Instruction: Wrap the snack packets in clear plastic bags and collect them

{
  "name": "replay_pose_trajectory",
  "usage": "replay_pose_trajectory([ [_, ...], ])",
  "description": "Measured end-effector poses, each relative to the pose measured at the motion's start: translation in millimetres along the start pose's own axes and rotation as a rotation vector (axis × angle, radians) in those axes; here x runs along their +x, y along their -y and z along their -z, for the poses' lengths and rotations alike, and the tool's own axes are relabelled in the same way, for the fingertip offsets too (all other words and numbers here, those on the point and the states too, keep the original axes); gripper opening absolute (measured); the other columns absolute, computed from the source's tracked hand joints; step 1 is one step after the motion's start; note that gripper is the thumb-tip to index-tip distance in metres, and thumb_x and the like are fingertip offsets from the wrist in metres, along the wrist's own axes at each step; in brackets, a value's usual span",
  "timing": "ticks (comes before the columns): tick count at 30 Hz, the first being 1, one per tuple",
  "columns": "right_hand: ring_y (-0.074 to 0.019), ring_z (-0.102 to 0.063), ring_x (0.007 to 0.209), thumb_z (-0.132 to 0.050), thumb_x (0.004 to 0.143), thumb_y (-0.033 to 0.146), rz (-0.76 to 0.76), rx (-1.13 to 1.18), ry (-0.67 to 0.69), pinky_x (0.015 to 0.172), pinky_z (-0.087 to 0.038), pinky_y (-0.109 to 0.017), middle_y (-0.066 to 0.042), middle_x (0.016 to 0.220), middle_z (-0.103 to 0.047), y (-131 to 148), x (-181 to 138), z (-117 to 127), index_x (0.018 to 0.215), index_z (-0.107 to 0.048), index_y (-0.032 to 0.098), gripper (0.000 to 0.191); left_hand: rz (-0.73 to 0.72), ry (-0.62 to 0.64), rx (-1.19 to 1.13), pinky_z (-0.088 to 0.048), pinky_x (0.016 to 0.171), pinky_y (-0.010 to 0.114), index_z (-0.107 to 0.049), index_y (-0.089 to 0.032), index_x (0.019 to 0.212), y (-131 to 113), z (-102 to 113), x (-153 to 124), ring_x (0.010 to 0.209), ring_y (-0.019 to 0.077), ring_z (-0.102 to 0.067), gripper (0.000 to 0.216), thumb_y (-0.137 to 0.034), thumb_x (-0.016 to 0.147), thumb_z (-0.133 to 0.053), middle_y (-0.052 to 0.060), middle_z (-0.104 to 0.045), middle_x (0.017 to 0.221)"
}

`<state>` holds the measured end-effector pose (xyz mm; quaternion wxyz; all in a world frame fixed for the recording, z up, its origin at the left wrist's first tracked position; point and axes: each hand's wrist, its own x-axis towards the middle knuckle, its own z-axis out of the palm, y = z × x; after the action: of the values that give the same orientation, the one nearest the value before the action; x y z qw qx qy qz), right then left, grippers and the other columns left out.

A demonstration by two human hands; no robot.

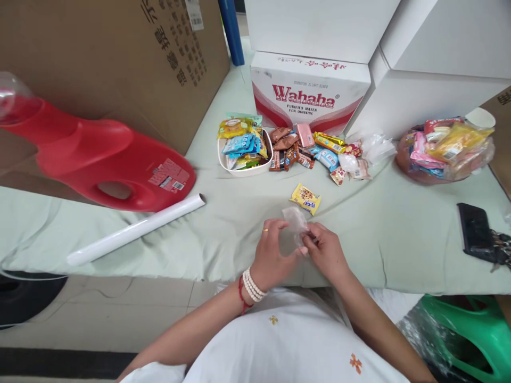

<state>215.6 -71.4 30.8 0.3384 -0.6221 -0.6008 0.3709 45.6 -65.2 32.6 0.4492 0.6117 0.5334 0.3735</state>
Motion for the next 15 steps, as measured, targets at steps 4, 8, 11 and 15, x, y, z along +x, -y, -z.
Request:
replay_pose_trajectory([
  [4,-0.0200,-0.067,0.079,-0.061,0.089,0.031,-0.012,0.035,-0.017,0.072,-0.051,-0.030,-0.005,0.090,-0.074,3,0,3,0.097,-0.074,0.022,0.018,0.048,0.122,-0.039,-0.049,0.081,0.037,-0.066,-0.022,0.087,7,-4,8,0.084,0.0217,-0.061,0.018,-0.039,0.086,-0.067,0.005,-0.066,0.086],
  [8,-0.0142,-0.052,0.058,-0.070,0.087,0.045,-0.205,0.289,-0.109,0.055,-0.043,-0.025,0.001,0.069,-0.061,-2,-4,11,0.091,-0.070,0.021,0.024,0.352,-0.019,-0.482,-0.052,0.077,0.033,-0.057,-0.022,0.083,22,2,20,0.077,0.0173,-0.063,0.026,-0.043,0.080,-0.073,0.000,-0.065,0.078],
  [11,-0.0117,-0.043,0.051,-0.074,0.081,0.050,-0.349,0.504,-0.178,0.047,-0.038,-0.024,0.004,0.063,-0.054,-8,-9,15,0.083,-0.063,0.021,0.031,0.509,-0.118,-0.771,-0.055,0.082,0.035,-0.050,-0.023,0.083,23,12,23,0.089,0.0192,-0.068,0.040,-0.047,0.073,-0.080,0.000,-0.065,0.085],
  [15,-0.0122,-0.046,0.056,-0.073,0.083,0.048,-0.347,0.388,-0.194,0.050,-0.040,-0.023,0.002,0.069,-0.060,-11,-17,10,0.086,-0.066,0.021,0.028,0.323,-0.020,-0.473,-0.052,0.078,0.031,-0.062,-0.023,0.092,8,10,19,0.097,0.0199,-0.064,0.036,-0.046,0.073,-0.081,0.003,-0.065,0.097],
])
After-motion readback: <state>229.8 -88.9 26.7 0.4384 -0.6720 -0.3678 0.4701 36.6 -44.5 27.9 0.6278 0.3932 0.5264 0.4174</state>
